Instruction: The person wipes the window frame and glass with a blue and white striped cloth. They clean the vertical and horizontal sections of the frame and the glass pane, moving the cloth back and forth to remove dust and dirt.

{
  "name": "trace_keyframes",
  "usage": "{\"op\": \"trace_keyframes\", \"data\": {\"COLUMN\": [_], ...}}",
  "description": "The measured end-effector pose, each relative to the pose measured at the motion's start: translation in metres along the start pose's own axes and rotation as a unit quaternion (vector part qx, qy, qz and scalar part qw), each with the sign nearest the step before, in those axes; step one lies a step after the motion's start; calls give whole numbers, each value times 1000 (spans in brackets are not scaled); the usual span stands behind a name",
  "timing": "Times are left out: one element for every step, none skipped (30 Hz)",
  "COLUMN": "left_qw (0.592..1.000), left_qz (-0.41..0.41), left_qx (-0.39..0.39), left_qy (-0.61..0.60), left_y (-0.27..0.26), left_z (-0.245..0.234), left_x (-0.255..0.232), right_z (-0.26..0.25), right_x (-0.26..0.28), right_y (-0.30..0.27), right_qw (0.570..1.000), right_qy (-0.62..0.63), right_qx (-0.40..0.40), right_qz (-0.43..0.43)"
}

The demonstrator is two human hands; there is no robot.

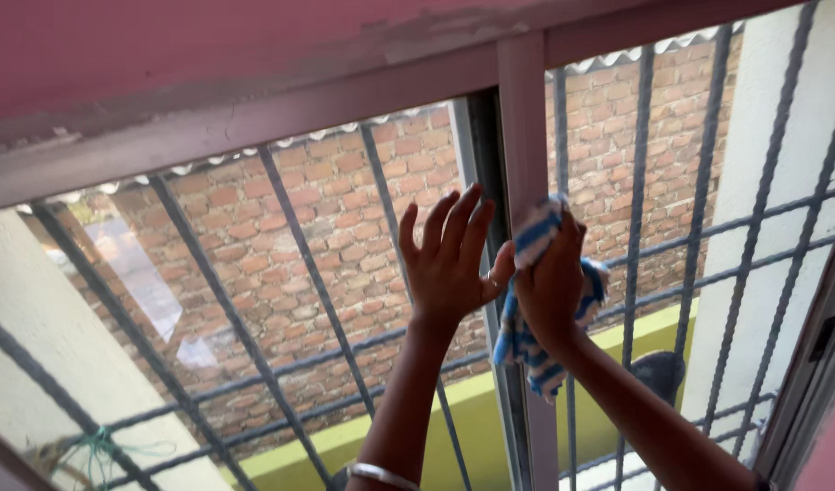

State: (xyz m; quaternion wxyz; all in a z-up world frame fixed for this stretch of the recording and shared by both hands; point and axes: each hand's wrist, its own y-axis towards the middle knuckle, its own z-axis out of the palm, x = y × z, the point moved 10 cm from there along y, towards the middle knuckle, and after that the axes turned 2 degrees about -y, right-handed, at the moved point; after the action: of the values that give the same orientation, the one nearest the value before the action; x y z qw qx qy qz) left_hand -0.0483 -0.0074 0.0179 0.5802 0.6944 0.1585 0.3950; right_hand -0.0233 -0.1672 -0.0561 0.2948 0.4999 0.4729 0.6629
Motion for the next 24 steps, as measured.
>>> {"op": "trace_keyframes", "data": {"left_qw": [1000,1000,1000,999,999,999,999,999,998,998,998,997,997,997,997,998,998,998,998,999,999,998,998,998], "left_qz": [1,0,-1,-5,-9,-16,-15,-16,-16,-15,-13,-9,-11,-11,-11,-9,-6,-4,-4,-1,2,1,-1,-3], "left_qx": [-5,-15,-24,-22,-19,-11,-16,-20,-23,-22,-21,-21,-20,-22,-25,-25,-24,-26,-24,-25,-26,-27,-28,-29], "left_qy": [-7,-11,-16,-25,-33,-42,-44,-47,-50,-56,-62,-68,-68,-68,-67,-63,-58,-53,-50,-46,-43,-50,-57,-64], "left_y": [1,1,5,6,7,4,3,2,1,-1,-2,-2,-4,-3,-2,0,1,2,3,5,8,8,8,8], "left_z": [-4,-9,-10,-10,-9,-8,-9,-8,-7,-5,-3,-2,-2,-3,-5,-7,-9,-12,-15,-17,-18,-19,-20,-19], "left_x": [-1,-3,-2,-1,0,1,2,3,4,4,5,6,5,5,4,3,2,0,-3,-4,-3,-3,-3,-2], "right_z": [6,10,13,21,25,26,28,27,26,24,23,23,21,18,15,11,4,-2,-6,-5,-2,1,5,13], "right_x": [6,20,34,37,39,45,48,47,47,47,45,35,25,17,12,9,10,11,11,13,16,18,18,17], "right_y": [24,52,82,109,128,132,134,128,116,98,78,59,39,21,-1,-21,-40,-51,-54,-49,-38,-25,-3,23], "right_qw": [1000,999,997,998,999,998,997,996,993,988,983,987,991,994,996,998,998,998,998,998,998,998,999,999], "right_qy": [0,-13,-27,-32,-38,-46,-54,-63,-91,-120,-149,-134,-118,-101,-85,-67,-65,-64,-62,-54,-46,-40,-27,-15], "right_qx": [0,-17,-33,-28,-22,-27,-33,-36,-47,-56,-64,-47,-31,-18,-5,6,8,10,12,20,28,41,38,37], "right_qz": [6,-27,-60,-41,-21,-30,-39,-47,-61,-76,-91,-71,-51,-33,-19,-5,-5,-6,-7,-14,-21,-26,-22,-19]}}
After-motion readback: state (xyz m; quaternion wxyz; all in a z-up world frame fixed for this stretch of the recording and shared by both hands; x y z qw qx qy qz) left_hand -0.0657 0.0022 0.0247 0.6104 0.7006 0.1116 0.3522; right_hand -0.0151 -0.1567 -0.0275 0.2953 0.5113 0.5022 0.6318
